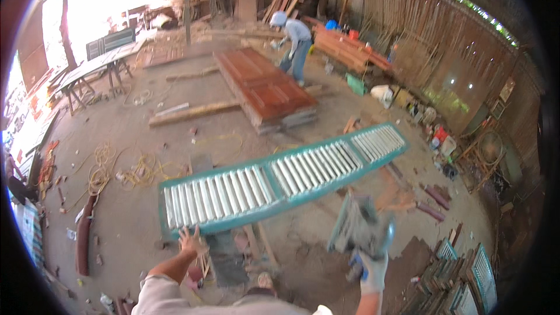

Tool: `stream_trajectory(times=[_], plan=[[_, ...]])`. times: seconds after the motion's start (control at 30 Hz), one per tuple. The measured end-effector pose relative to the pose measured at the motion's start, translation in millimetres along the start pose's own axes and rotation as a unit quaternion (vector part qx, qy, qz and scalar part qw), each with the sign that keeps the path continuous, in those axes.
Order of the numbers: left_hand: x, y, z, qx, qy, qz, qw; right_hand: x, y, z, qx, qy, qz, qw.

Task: The person uses an electric sander to smooth the surface of a large green metal vent. They move the sander along the frame and slats, repositioning the vent to access different areas.

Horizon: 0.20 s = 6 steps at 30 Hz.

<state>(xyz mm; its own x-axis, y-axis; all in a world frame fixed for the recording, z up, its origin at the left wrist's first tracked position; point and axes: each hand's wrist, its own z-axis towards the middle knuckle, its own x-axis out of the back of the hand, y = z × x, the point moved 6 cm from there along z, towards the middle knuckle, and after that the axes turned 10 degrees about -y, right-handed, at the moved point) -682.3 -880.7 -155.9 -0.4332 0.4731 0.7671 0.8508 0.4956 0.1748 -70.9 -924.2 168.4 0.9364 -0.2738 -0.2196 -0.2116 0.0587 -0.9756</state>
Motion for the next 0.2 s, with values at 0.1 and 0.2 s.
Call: stream_trajectory(times=[0.1,0.2], plan=[[14,14,-11,0.007,0.036,-0.030,0.999,-35,2,73,0.098,-0.087,-0.134,0.982],[4,18,-14,0.042,0.062,-0.166,0.983,-63,25,110,-0.095,-0.205,0.031,0.974]])
